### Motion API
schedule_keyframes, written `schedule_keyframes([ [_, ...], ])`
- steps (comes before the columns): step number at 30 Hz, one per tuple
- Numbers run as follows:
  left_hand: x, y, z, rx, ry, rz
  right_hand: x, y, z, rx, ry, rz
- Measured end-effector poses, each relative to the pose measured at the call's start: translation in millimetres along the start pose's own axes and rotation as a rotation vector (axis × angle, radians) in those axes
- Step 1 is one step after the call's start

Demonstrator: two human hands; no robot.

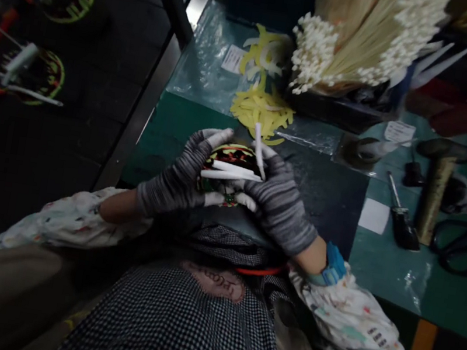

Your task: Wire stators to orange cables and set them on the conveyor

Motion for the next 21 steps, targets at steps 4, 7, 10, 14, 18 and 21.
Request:
schedule_keyframes([
  [4, 39.4, 25.9, -23.0, 0.136, 0.127, -0.007, -22.8, 38.7, -9.6, 0.149, 0.25, -0.227],
  [7, 30.6, 28.1, -32.6, -0.004, 0.297, 0.044, -33.5, 48.0, -6.0, 0.182, 0.278, -0.256],
  [10, -1.8, 12.9, -24.8, 0.013, 0.51, 0.221, -35.4, 40.8, -4.8, -0.022, 0.217, -0.256],
  [14, -32.9, -2.6, -13.4, 0.107, 0.61, 0.263, -46.3, 22.5, -41.7, -0.458, -0.154, -0.169],
  [18, -31.9, -8.1, -3.6, 0.027, 0.511, 0.267, -75.7, 21.5, -95.1, -0.669, -0.68, -0.007],
  [21, -17.8, -11.2, 6.3, -0.083, 0.485, 0.267, -96.6, 36.4, -108.4, -0.602, -0.752, 0.124],
])
Point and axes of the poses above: each hand's wrist, its own y-axis towards the middle knuckle, its own z-axis out of the palm, x = y × z, the point moved 3 cm from there along y, towards the middle knuckle, and after that the axes turned 13 degrees about -z, right-handed, at the moved point
